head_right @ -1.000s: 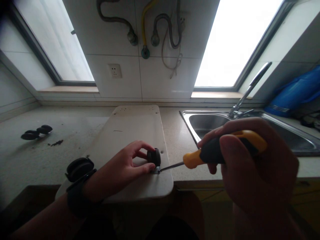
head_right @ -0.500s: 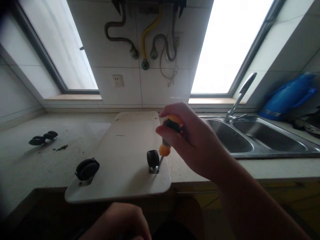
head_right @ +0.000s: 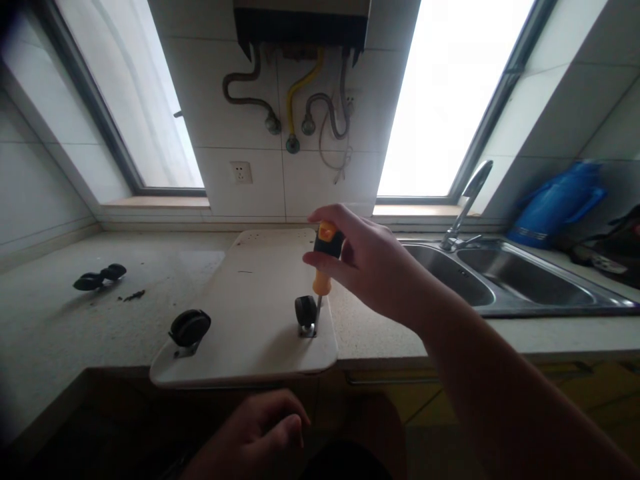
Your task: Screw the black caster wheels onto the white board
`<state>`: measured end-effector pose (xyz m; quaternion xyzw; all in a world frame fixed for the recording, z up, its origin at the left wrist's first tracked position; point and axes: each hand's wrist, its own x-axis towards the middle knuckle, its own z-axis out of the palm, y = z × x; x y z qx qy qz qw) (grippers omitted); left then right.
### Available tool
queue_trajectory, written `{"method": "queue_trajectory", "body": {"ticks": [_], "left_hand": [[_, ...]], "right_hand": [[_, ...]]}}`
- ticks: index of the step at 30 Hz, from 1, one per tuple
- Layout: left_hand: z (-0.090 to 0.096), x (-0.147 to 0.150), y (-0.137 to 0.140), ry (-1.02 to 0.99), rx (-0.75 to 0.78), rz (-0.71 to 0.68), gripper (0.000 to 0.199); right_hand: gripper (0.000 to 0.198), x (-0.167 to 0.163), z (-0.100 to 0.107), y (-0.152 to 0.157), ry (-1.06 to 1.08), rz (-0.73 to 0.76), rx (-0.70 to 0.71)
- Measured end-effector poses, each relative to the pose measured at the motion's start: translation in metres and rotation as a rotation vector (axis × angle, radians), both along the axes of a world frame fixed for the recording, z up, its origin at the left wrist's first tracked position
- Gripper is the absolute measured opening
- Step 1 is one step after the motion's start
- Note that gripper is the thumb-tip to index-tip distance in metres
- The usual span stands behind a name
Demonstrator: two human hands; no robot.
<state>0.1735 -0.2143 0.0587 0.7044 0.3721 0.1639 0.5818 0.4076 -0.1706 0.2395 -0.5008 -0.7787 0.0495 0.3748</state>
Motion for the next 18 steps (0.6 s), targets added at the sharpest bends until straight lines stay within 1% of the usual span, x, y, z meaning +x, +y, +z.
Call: {"method": "queue_trajectory", "body": {"ticks": [2,4,5,7,8,10,12,14,16,18], "left_hand": [[-0.023,0.008,0.003,-0.125,-0.205,0.022,0.039],[-0.042,0.017,0.005,-0.327,-0.39,0.107,0.05],[-0.047,0.021,0.006,-0.424,-0.453,0.156,0.056],[-0.049,0.026,0.009,-0.547,-0.538,0.213,0.061],[-0.047,0.027,0.01,-0.57,-0.554,0.223,0.062],[-0.043,0.028,0.014,-0.567,-0.548,0.221,0.063],[-0.04,0.028,0.017,-0.558,-0.505,0.25,0.065],[-0.041,0.029,0.019,-0.552,-0.456,0.293,0.065],[-0.04,0.03,0.018,-0.543,-0.42,0.327,0.066],[-0.038,0.031,0.016,-0.514,-0.398,0.342,0.067]], "right_hand": [[0.048,0.001,0.001,-0.001,-0.048,-0.006,0.019],[0.051,0.005,0.003,-0.002,-0.079,0.038,0.014],[0.053,0.007,0.004,-0.002,-0.075,0.074,-0.002],[0.056,0.009,0.006,-0.001,-0.039,0.132,-0.039],[0.056,0.008,0.007,-0.001,-0.024,0.136,-0.039],[0.05,0.005,0.009,0.001,-0.038,0.093,0.018],[0.041,0.002,0.01,0.002,-0.091,0.038,0.086],[0.038,0.001,0.011,0.003,-0.122,0.023,0.114],[0.044,0.005,0.012,0.005,-0.119,0.054,0.091],[0.05,0.01,0.014,0.007,-0.091,0.115,0.023]]}}
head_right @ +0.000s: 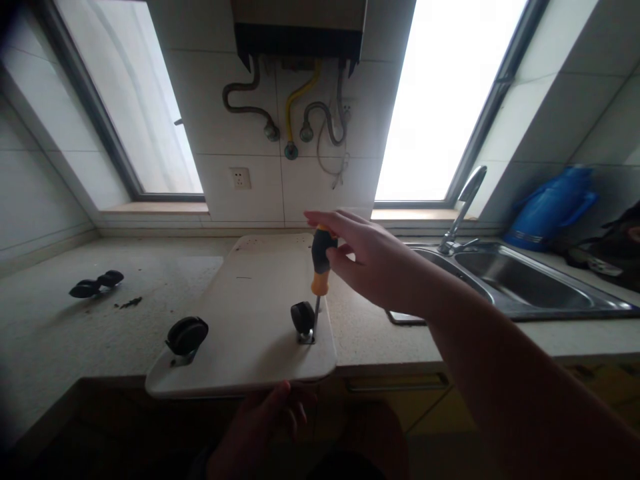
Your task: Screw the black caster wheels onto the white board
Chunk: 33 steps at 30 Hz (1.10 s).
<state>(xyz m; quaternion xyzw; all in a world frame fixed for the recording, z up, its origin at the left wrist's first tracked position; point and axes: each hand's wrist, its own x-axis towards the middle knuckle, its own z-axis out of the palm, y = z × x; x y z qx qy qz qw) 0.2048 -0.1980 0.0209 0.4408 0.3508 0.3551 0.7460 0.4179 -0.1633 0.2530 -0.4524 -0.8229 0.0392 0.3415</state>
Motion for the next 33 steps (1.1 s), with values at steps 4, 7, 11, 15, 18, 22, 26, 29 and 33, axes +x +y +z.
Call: {"method": "queue_trajectory", "body": {"ticks": [4,7,11,15,18,22,26,29,33], "left_hand": [[0.003,0.003,-0.004,0.063,-0.003,0.031,0.068],[-0.003,0.004,-0.004,0.07,-0.024,0.039,0.075],[-0.009,0.007,-0.004,0.055,-0.031,0.067,0.078],[-0.008,0.01,-0.008,0.029,-0.075,0.092,0.077],[-0.007,0.012,-0.011,-0.01,-0.116,0.114,0.075],[-0.015,0.014,-0.014,-0.063,-0.122,0.097,0.073],[-0.032,0.018,-0.019,-0.172,-0.147,0.068,0.065],[-0.044,0.022,-0.024,-0.303,-0.181,0.034,0.056],[-0.054,0.023,-0.029,-0.364,-0.2,-0.006,0.056]], "right_hand": [[0.045,0.003,0.002,0.003,0.023,-0.007,-0.039],[0.035,-0.001,0.003,0.001,-0.037,-0.097,0.082],[0.041,0.0,0.005,-0.003,-0.027,0.007,0.047],[0.044,0.003,0.011,-0.005,0.011,0.072,-0.095],[0.039,-0.003,0.013,-0.008,-0.053,-0.045,0.006],[0.036,-0.01,0.014,-0.013,-0.127,-0.107,0.092],[0.05,-0.007,0.015,-0.014,-0.042,0.035,-0.114],[0.041,-0.006,0.016,-0.011,-0.011,0.028,-0.133],[0.032,-0.011,0.015,-0.007,-0.117,-0.257,0.088]]}}
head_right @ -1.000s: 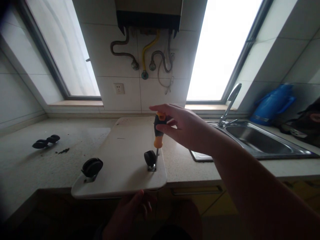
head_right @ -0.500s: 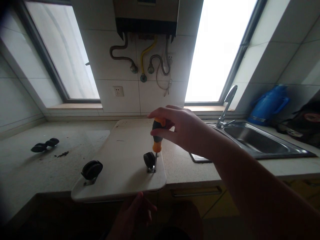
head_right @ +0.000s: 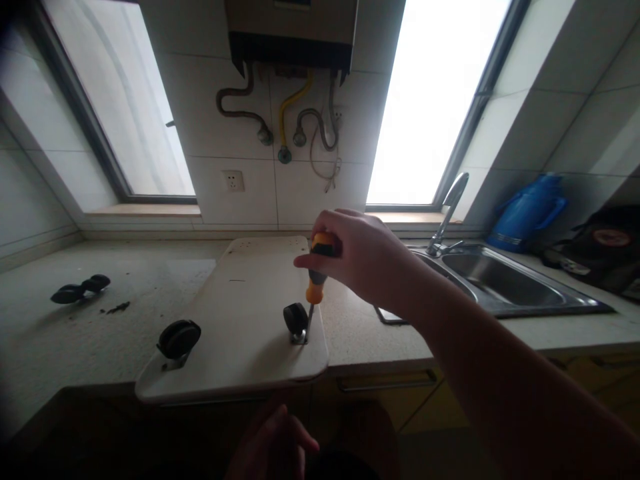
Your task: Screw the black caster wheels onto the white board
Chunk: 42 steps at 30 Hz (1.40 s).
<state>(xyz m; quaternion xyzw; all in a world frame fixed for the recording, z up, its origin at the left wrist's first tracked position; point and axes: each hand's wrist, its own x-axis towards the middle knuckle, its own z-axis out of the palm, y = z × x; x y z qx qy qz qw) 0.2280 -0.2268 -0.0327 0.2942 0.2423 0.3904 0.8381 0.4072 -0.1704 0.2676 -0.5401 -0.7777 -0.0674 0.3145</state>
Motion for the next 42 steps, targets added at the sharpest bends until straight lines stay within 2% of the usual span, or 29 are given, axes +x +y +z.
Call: {"method": "queue_trajectory", "body": {"ticks": [2,4,8,11,14,16,18,21,24,25,27,30,32,33,35,40,42], "left_hand": [[-0.003,-0.002,-0.001,-0.002,0.002,-0.025,0.059],[-0.005,-0.005,-0.003,-0.009,0.01,-0.027,0.063],[-0.009,-0.006,-0.006,-0.02,0.03,-0.045,0.066],[-0.008,-0.005,-0.008,-0.029,0.038,-0.028,0.069],[-0.004,-0.005,-0.009,-0.017,0.022,-0.035,0.071],[-0.002,-0.005,-0.009,-0.005,0.015,-0.03,0.073],[-0.001,-0.005,-0.009,0.0,0.024,-0.023,0.077],[-0.002,-0.004,-0.009,0.002,0.037,-0.038,0.079],[-0.006,-0.003,-0.007,-0.009,0.067,-0.044,0.076],[-0.007,-0.003,-0.007,-0.02,0.081,-0.051,0.074],[-0.009,-0.003,-0.006,-0.043,0.104,-0.084,0.07],[-0.008,-0.005,-0.006,-0.067,0.112,-0.11,0.067],[-0.006,-0.006,-0.007,-0.056,0.106,-0.105,0.066],[-0.006,-0.007,-0.007,-0.049,0.108,-0.101,0.066],[-0.006,-0.008,-0.006,-0.041,0.125,-0.111,0.067],[-0.005,-0.009,-0.004,-0.041,0.164,-0.152,0.068],[-0.002,-0.009,-0.005,-0.03,0.151,-0.137,0.066]], "right_hand": [[0.033,-0.001,-0.001,0.0,-0.034,-0.04,0.022],[0.031,0.001,-0.002,-0.001,-0.029,0.041,-0.032],[0.061,0.006,-0.001,-0.006,0.061,0.29,-0.292],[0.052,0.002,0.001,-0.008,0.126,0.322,-0.415],[0.038,-0.009,0.001,-0.006,0.102,0.18,-0.279],[0.042,-0.015,-0.001,-0.003,0.023,0.104,-0.146],[0.043,-0.017,-0.004,0.0,-0.033,0.09,-0.086],[0.041,-0.012,-0.005,0.003,-0.007,0.178,-0.113],[0.042,-0.005,-0.002,0.005,0.135,0.316,-0.26],[0.039,-0.004,-0.001,0.006,0.18,0.321,-0.29],[0.031,-0.006,-0.002,0.007,0.206,0.217,-0.235],[0.035,-0.014,-0.008,0.007,0.089,-0.056,0.033],[0.034,-0.02,-0.014,0.006,0.027,-0.112,0.116],[0.031,-0.021,-0.016,0.006,0.025,-0.086,0.11],[0.028,-0.022,-0.019,0.005,0.076,0.038,0.018],[0.05,-0.01,-0.013,0.006,0.303,0.382,-0.385],[0.047,-0.008,-0.009,0.007,0.342,0.446,-0.447]]}}
